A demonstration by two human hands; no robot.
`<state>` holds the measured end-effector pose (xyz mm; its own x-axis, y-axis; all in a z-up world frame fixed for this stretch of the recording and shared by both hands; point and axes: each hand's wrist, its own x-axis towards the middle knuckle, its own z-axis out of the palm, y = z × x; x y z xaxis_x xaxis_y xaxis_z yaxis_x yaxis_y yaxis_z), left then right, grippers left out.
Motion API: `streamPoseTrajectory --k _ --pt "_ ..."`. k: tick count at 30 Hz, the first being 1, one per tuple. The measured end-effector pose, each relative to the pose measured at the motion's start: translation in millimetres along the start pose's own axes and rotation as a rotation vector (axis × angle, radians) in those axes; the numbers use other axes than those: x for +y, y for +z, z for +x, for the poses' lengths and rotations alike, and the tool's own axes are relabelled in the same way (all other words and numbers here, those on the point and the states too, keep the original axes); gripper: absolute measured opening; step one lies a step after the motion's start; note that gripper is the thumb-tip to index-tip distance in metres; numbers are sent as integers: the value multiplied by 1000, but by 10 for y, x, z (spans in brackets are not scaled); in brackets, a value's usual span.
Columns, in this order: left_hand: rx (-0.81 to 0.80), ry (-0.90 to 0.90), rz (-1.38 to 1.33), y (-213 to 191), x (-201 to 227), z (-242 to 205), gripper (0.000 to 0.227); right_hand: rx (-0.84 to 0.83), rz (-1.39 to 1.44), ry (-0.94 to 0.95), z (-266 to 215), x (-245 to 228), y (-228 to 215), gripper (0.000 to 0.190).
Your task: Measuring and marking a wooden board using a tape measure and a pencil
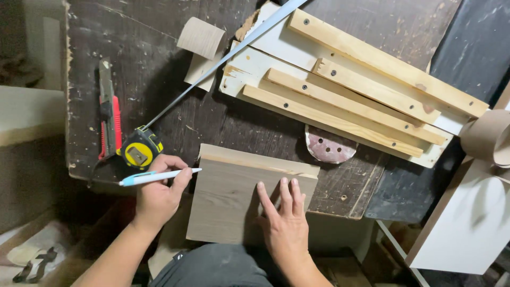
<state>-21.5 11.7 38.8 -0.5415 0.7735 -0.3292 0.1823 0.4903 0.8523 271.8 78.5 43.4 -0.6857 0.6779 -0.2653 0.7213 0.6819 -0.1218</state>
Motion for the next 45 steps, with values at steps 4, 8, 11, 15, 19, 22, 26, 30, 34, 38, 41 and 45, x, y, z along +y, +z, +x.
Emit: streamPoseTrajectory --k 4,8,11,15,19,22,26,30,34,38,41,45 --pt "-2 -4 -17 9 40 71 13 -66 78 22 -5 14 -17 98" --pt "3 72 164 -38 184 187 15 -38 69 13 0 7 -45 90" --pt "0 130 225 -64 207 262 17 -29 49 5 6 -1 -52 87" --pt "2 195 262 -54 228 297 15 -37 82 16 18 -3 -80 80" --pt "-52 234 169 -5 305 116 16 -35 81 35 26 -5 -75 87" --pt "-65 379 317 43 286 -51 17 -38 92 29 33 6 -98 75" --pt "-148 633 561 141 143 -168 44 51 159 34 -26 44 -41 90" --pt "-100 674 685 200 78 -219 51 245 586 151 -243 189 -81 59" --pt "-22 678 771 276 -19 -214 47 373 519 391 -762 298 170 53" --pt "-7 642 802 330 -56 -58 54 -216 1158 834 -944 314 452 46" --pt "5 580 770 372 -42 192 43 -143 1638 790 -923 335 803 30" --pt "-135 328 665 417 101 416 10 -88 1874 757 -952 300 804 14"
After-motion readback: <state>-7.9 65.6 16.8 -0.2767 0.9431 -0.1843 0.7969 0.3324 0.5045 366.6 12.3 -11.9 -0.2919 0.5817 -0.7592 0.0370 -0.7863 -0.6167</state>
